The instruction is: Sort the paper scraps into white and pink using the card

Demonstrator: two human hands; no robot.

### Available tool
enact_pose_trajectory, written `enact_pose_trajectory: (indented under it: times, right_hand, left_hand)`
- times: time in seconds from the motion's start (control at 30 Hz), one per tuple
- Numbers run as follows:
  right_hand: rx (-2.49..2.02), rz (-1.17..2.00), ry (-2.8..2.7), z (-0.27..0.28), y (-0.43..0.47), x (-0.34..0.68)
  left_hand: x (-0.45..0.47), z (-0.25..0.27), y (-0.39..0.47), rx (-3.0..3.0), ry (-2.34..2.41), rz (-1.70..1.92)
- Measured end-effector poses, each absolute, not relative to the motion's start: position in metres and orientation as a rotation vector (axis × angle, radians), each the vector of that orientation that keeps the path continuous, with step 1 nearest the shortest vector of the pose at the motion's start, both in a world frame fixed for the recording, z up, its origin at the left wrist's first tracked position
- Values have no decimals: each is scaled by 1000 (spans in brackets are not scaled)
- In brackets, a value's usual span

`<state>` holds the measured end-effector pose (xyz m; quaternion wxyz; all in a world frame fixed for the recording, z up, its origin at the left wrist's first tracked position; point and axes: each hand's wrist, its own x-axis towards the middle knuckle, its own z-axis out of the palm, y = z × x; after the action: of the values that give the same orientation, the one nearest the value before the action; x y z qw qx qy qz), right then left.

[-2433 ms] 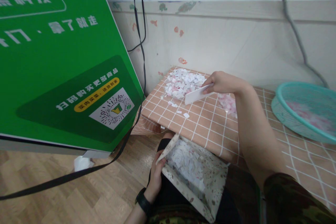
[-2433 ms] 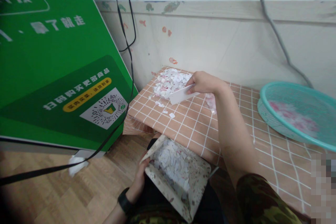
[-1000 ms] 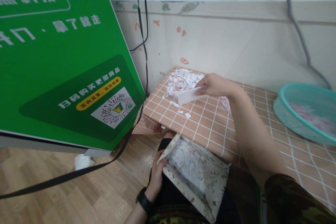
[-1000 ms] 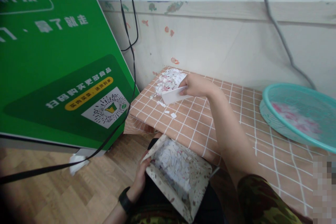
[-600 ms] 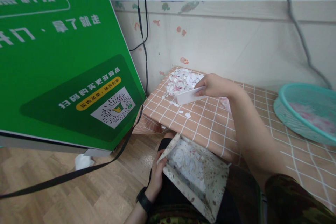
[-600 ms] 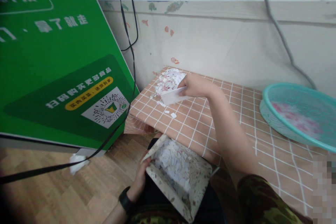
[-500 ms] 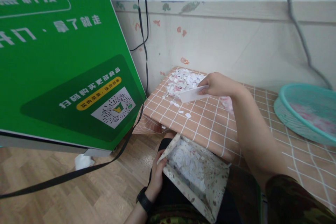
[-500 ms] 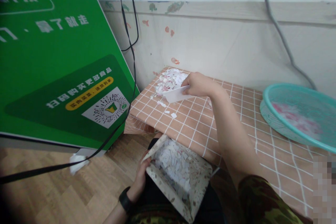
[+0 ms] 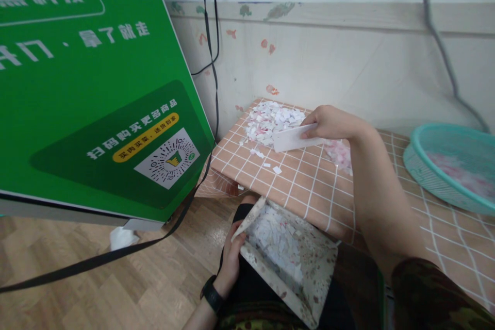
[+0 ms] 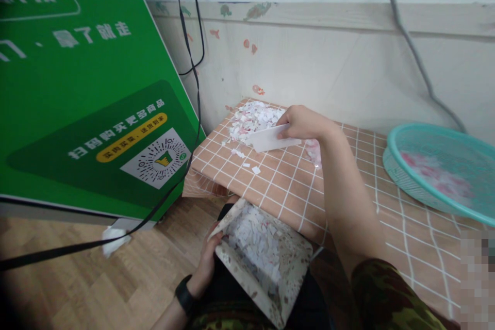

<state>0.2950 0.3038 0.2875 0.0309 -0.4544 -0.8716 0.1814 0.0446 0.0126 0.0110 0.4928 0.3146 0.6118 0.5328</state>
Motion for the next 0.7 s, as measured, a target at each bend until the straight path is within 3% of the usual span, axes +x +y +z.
enact_pose_trajectory:
  times: [0.7]
  right_hand:
    - [-1242, 675, -2715, 278, 297, 262]
  left_hand:
    - [45, 14, 12, 767, 1488, 1300]
